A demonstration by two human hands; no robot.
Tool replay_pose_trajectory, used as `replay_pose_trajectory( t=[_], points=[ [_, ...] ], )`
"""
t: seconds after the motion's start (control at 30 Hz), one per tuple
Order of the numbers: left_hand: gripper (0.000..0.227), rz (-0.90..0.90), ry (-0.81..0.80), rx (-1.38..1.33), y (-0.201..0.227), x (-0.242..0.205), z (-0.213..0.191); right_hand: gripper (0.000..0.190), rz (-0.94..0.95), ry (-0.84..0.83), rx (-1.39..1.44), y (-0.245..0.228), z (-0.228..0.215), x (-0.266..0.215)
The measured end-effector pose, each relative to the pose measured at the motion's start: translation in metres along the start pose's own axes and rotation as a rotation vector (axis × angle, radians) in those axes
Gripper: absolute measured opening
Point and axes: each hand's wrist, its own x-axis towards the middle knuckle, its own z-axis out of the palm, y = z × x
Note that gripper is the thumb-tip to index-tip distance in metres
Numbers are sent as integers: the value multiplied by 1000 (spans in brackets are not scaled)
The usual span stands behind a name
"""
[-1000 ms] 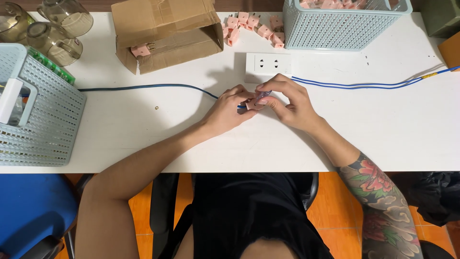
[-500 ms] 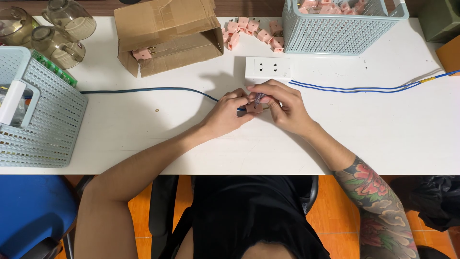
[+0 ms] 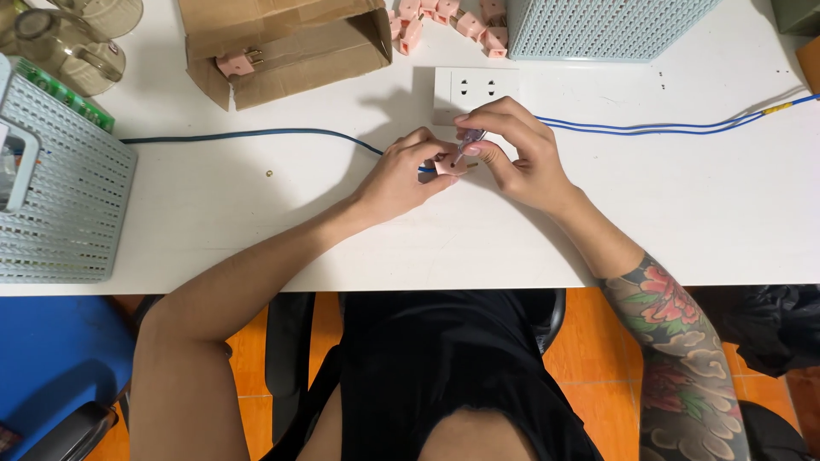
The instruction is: The person sits at a white desk and assembles pink electrical plugs. They use a screwdriver to tighten screws on the metal prongs of the plugs, handling them one by one from a cardboard box and placing them on the desk.
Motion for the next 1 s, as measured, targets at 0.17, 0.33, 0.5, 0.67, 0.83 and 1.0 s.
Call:
replay_pose_trajectory(
  t=[0.17, 0.33, 0.5, 0.67, 0.83, 1.0],
  points=[
    [34, -7, -24, -1, -4, 0, 1, 32, 1, -4, -40, -2, -1, -2],
    [34, -11, -32, 29, 2, 2, -2, 28, -28, 16, -6, -2, 0, 0],
    [34, 7, -20, 90, -1, 3, 1, 19, 5, 23, 32, 3, 3, -4],
    [34, 15, -32, 123, -5, 3, 1, 19, 26, 24, 50, -4, 3, 1],
    [35, -7, -72, 152, 11, 4, -10, 30, 26, 10, 38, -7, 5, 6],
    [31, 9, -82, 157, 4, 4, -8, 29, 101, 46, 89, -2, 10, -2]
  ],
)
